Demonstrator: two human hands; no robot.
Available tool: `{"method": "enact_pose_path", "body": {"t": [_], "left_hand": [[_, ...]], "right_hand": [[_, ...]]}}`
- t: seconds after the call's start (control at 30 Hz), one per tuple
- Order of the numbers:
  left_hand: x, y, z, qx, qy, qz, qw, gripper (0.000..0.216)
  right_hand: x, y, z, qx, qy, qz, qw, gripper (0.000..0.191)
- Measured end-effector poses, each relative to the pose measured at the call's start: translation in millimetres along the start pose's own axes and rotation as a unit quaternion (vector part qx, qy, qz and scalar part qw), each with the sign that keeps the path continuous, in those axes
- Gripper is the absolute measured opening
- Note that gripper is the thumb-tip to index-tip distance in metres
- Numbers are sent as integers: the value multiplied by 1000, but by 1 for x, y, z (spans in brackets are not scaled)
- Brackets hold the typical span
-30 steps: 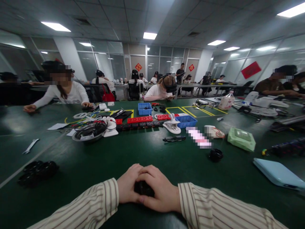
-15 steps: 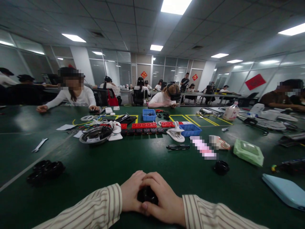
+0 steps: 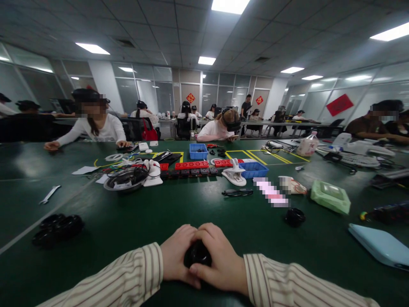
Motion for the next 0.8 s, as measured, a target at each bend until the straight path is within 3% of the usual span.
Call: {"method": "enact_pose_path", "body": {"t": [0.17, 0.27, 0.43, 0.57, 0.8], "left_hand": [[-3, 0, 3, 7, 1, -32, 999, 49], [-1, 0, 2, -5, 7, -26, 1000, 41], [-2, -2, 2, -11, 30, -14, 999, 40], [-5, -1, 2, -5, 44, -11, 999, 54], [0, 0, 3, 8, 15, -36, 999, 76]], "right_hand": [[1, -1, 0, -4, 57, 3, 998, 35], [-3, -2, 0, -23, 23, -57, 998, 21], [-12, -3, -1, -61, -31, -159, 985, 28], [-14, -4, -5, -38, -26, -134, 990, 32], [-3, -1, -8, 37, -5, -22, 999, 58]]}}
Point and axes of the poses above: each hand's wrist, its own y-axis away from the middle knuckle, its own z-axis out of the palm, x = y × z, the point moved 4 cm from there along -y, towards the middle knuckle, and after that the axes turned 5 degrees about -y, right-handed, at the moved point
